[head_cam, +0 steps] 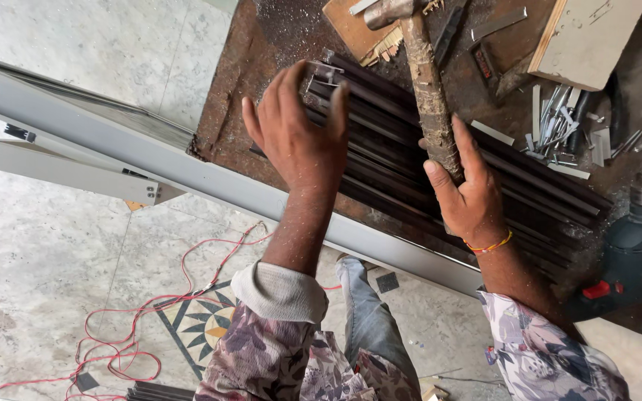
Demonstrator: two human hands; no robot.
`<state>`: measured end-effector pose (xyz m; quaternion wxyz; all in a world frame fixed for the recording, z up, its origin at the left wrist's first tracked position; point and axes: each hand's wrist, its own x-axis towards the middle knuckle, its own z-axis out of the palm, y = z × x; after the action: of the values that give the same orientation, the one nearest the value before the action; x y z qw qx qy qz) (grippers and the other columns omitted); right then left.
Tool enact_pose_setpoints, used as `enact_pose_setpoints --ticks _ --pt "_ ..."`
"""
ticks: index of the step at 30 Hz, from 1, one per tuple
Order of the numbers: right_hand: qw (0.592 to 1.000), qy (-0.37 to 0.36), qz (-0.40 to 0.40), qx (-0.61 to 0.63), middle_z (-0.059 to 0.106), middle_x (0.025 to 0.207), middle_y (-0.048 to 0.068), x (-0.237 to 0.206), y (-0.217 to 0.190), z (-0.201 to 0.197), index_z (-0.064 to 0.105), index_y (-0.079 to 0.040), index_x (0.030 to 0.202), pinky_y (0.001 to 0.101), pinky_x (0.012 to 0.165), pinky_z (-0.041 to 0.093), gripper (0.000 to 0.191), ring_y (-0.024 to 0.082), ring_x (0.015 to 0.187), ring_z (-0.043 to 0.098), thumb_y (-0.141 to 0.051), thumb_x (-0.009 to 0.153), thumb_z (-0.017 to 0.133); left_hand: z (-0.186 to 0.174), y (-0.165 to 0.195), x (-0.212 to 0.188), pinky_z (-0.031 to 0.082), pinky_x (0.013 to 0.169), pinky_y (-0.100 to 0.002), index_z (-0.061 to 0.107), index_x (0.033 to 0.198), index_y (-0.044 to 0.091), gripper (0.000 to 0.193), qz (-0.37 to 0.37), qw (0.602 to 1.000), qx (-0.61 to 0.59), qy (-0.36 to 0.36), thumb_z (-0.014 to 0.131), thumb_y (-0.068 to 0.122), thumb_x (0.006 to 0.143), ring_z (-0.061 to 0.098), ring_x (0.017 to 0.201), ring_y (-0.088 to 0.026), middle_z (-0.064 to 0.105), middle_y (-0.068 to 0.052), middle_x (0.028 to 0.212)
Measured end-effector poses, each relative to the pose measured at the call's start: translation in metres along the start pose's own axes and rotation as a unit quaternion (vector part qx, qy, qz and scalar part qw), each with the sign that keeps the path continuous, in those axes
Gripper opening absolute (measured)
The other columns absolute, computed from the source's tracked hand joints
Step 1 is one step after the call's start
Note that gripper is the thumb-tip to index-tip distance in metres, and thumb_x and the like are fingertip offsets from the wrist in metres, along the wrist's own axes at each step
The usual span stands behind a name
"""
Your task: The person gathers dark metal strips from the floor and carries them to a workbench. They align the strips into a stack, place a small metal fitting on them, and repeatedly hammer the fitting with a claw hammer, repositioning the strips between strikes.
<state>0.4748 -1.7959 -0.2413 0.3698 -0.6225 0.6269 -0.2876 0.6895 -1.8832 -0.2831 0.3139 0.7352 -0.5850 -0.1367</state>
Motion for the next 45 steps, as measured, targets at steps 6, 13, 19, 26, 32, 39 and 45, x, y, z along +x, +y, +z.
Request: enact_pose_setpoints --ticks 6,13,19,26,32,39,45 --pt "1.0 0.0 0.005 0.001 0.07 0.134 0.017 0.002 -0.001 0.0 0.033 0.005 0.16 0.0355 0.108 0.051 0.063 0.024 0.123 0.068 -0.018 0.109 0.061 0.011 -0.001 0.017 0.025 0.12 -0.056 0.06 0.13 0.011 0.055 0.048 0.999 0.014 -0.014 0.084 0.034 0.086 0.063 0.123 -0.023 0.069 -0.008 0.13" --pt "1.0 0.006 0.014 -0.018 0.071 0.133 0.017 0.001 -0.001 -0.001 0.035 0.004 0.159 0.0358 0.107 0.052 0.062 0.025 0.123 0.069 -0.019 0.108 0.062 0.016 -0.012 0.014 0.043 0.113 -0.044 0.059 0.133 0.011 0.055 0.012 0.997 -0.046 -0.053 0.086 0.027 0.088 0.064 0.123 -0.026 0.07 -0.007 0.125" --pt "1.0 0.006 0.01 -0.01 0.07 0.134 0.018 0.003 -0.002 -0.002 0.035 0.005 0.159 0.0363 0.108 0.052 0.062 0.026 0.124 0.069 -0.019 0.109 0.062 0.019 -0.016 0.011 0.042 0.114 -0.045 0.058 0.137 0.013 0.056 0.072 0.997 -0.028 -0.022 0.085 0.028 0.09 0.063 0.126 -0.028 0.068 -0.01 0.131" --pt "1.0 0.003 0.015 -0.005 0.071 0.132 0.018 0.005 -0.003 -0.002 0.036 0.004 0.159 0.0359 0.107 0.052 0.062 0.025 0.122 0.069 -0.019 0.108 0.062 0.02 -0.018 0.011 0.04 0.117 -0.049 0.057 0.138 0.014 0.057 0.063 0.996 -0.026 -0.053 0.084 0.03 0.091 0.066 0.122 -0.026 0.071 -0.009 0.126" --pt "1.0 0.003 0.004 -0.002 0.071 0.132 0.018 0.006 -0.002 -0.002 0.035 0.004 0.159 0.036 0.107 0.052 0.061 0.025 0.122 0.07 -0.017 0.109 0.062 0.02 -0.018 0.012 0.041 0.115 -0.048 0.057 0.138 0.014 0.057 0.072 0.996 -0.022 -0.042 0.084 0.03 0.091 0.066 0.122 -0.027 0.071 -0.01 0.126" --pt "1.0 0.004 0.011 0.007 0.071 0.132 0.02 0.005 -0.002 -0.003 0.035 0.005 0.159 0.0356 0.107 0.052 0.061 0.025 0.123 0.069 -0.016 0.108 0.062 0.02 -0.018 0.011 0.042 0.114 -0.048 0.058 0.138 0.014 0.057 0.07 0.996 -0.036 -0.049 0.085 0.028 0.09 0.067 0.12 -0.026 0.073 -0.009 0.124" --pt "1.0 0.0 0.01 0.012 0.07 0.134 0.019 0.003 0.001 -0.002 0.034 0.007 0.159 0.0356 0.108 0.052 0.061 0.025 0.126 0.068 -0.016 0.109 0.061 0.021 -0.02 0.01 0.042 0.115 -0.048 0.058 0.139 0.014 0.056 0.07 0.996 -0.034 -0.047 0.085 0.028 0.091 0.068 0.12 -0.025 0.073 -0.009 0.122"
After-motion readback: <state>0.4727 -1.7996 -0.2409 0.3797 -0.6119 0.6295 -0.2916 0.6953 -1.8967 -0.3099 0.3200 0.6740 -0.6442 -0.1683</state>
